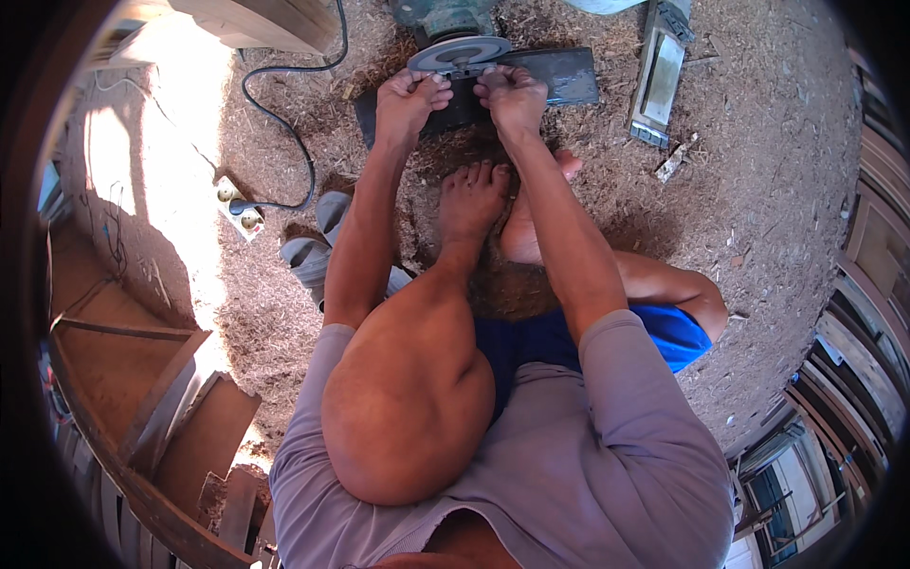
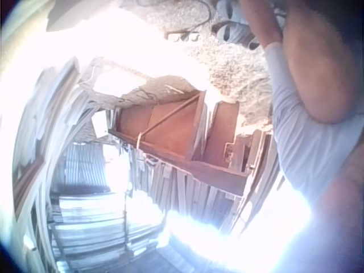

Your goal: The person sharpens a metal planer blade by holding it against a spinning grinding wheel, occasionally dipping the blade into a bucket of water to cool it.

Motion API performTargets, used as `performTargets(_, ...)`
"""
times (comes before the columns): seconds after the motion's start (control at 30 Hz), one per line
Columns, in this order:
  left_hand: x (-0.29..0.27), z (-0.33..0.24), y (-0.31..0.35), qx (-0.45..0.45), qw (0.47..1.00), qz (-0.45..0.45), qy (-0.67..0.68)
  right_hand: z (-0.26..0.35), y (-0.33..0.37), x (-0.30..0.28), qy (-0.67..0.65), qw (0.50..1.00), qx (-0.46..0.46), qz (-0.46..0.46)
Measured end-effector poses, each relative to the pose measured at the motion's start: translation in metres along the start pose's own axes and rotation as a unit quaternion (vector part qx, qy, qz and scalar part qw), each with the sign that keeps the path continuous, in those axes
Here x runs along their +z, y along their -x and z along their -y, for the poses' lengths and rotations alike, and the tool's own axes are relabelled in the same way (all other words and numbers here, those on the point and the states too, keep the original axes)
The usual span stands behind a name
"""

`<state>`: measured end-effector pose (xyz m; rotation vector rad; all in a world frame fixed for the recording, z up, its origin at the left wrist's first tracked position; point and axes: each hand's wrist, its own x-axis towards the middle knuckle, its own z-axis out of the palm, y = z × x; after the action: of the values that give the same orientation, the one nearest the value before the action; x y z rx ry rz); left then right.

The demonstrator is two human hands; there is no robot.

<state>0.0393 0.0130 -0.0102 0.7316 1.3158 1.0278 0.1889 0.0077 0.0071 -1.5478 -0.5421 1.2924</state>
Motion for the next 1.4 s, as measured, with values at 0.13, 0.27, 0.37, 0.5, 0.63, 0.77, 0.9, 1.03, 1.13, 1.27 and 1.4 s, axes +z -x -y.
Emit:
performTargets(0.13, 0.0028, -0.0017, 0.0003, 0.007, 1.000, -0.012, 0.011, -0.0001, -0.0001, 0.0000, -0.005, 1.000, 0.003, -0.006)
performTargets(0.27, 0.0014, -0.0002, -0.0001, 0.015, 1.000, -0.015, 0.012, -0.0013, -0.0023, 0.0023, 0.009, 1.000, 0.001, -0.005)
performTargets(0.37, 0.0003, -0.0003, 0.0009, 0.016, 1.000, -0.018, 0.020, -0.0022, -0.0019, 0.0035, 0.024, 1.000, -0.003, -0.006)
performTargets(0.5, -0.0006, -0.0030, 0.0039, 0.016, 0.999, -0.022, 0.035, -0.0053, -0.0023, 0.0044, 0.041, 0.999, -0.027, -0.002)
performTargets(0.63, -0.0035, -0.0023, 0.0046, 0.015, 0.999, -0.019, 0.046, -0.0067, -0.0030, 0.0054, 0.042, 0.999, -0.032, 0.005)
performTargets(0.77, -0.0030, -0.0015, 0.0054, 0.032, 0.999, -0.009, 0.042, -0.0066, -0.0034, 0.0041, 0.035, 0.999, -0.021, 0.011)
performTargets(0.9, 0.0005, -0.0010, 0.0062, 0.044, 0.999, -0.002, 0.032, -0.0069, -0.0042, 0.0023, 0.014, 1.000, -0.013, 0.000)
performTargets(1.03, 0.0018, -0.0013, 0.0050, 0.045, 0.999, -0.009, 0.010, -0.0058, -0.0027, 0.0015, 0.011, 1.000, -0.018, 0.001)
performTargets(1.13, 0.0034, -0.0005, 0.0040, 0.045, 0.999, -0.012, 0.001, -0.0046, -0.0026, 0.0015, 0.007, 1.000, -0.010, -0.001)
performTargets(1.27, 0.0043, 0.0005, 0.0029, 0.044, 0.999, -0.012, 0.004, -0.0047, -0.0037, 0.0008, 0.008, 1.000, -0.008, -0.006)
performTargets(1.4, 0.0011, 0.0016, 0.0028, 0.045, 0.999, -0.011, 0.018, -0.0043, -0.0023, 0.0032, 0.030, 0.999, -0.016, -0.007)
